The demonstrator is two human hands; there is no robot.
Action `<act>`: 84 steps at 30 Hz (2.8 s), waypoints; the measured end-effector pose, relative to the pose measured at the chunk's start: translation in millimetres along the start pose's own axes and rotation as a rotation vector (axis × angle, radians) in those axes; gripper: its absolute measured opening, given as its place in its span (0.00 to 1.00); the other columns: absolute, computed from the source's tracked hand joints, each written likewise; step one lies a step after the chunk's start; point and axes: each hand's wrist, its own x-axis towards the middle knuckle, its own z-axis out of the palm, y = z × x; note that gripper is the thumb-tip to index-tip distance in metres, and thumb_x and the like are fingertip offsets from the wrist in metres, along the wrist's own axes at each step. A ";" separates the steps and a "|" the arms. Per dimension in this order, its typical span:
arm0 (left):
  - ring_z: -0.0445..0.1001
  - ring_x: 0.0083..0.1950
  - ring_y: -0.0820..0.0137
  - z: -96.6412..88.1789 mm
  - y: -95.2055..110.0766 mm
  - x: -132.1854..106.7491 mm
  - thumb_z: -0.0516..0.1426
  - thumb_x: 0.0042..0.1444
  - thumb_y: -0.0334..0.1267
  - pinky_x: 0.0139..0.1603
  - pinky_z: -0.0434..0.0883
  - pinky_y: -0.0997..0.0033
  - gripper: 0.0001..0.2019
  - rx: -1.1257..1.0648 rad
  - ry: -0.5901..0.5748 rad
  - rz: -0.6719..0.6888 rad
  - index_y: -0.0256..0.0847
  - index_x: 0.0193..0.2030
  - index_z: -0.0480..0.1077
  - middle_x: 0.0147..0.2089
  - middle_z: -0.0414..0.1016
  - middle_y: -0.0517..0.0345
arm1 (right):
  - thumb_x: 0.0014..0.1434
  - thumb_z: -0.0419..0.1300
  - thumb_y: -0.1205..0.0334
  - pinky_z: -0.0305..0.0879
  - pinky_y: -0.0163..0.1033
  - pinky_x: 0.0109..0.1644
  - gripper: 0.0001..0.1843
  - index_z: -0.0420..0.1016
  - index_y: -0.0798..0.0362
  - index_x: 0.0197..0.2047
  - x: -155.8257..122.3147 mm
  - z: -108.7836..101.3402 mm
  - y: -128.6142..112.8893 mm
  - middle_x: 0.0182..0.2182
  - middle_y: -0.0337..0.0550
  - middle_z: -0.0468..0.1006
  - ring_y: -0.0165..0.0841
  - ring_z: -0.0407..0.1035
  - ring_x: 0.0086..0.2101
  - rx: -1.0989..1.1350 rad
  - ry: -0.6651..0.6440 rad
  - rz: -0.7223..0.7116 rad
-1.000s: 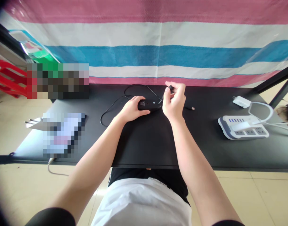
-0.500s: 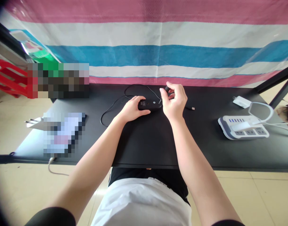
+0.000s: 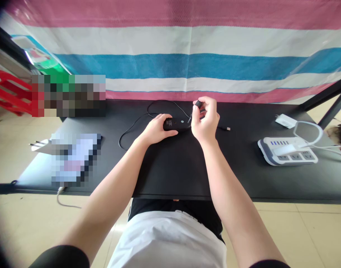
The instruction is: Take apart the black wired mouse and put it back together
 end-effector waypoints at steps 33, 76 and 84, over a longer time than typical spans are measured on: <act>0.72 0.60 0.55 0.7 -0.2 0.3 0.64 0.51 0.51 0.60 0.70 0.57 0.30 -0.006 0.006 0.001 0.42 0.59 0.66 0.58 0.72 0.50 | 0.65 0.54 0.51 0.74 0.42 0.34 0.16 0.68 0.52 0.51 -0.5 0.6 9.7 0.41 0.50 0.80 0.36 0.77 0.36 -0.084 0.052 -0.009; 0.72 0.59 0.56 -0.9 1.0 -1.1 0.64 0.51 0.51 0.59 0.71 0.58 0.30 -0.005 -0.002 -0.005 0.42 0.59 0.66 0.58 0.71 0.50 | 0.62 0.59 0.44 0.71 0.40 0.32 0.21 0.71 0.51 0.48 0.6 1.0 10.4 0.39 0.48 0.75 0.34 0.72 0.33 -0.098 0.067 0.041; 0.73 0.58 0.56 -2.4 2.6 -1.5 0.64 0.51 0.51 0.58 0.71 0.58 0.31 -0.002 -0.014 -0.018 0.43 0.60 0.65 0.59 0.71 0.50 | 0.64 0.56 0.46 0.70 0.42 0.32 0.19 0.71 0.50 0.51 1.7 -1.0 12.6 0.39 0.48 0.76 0.36 0.72 0.34 -0.095 0.044 0.038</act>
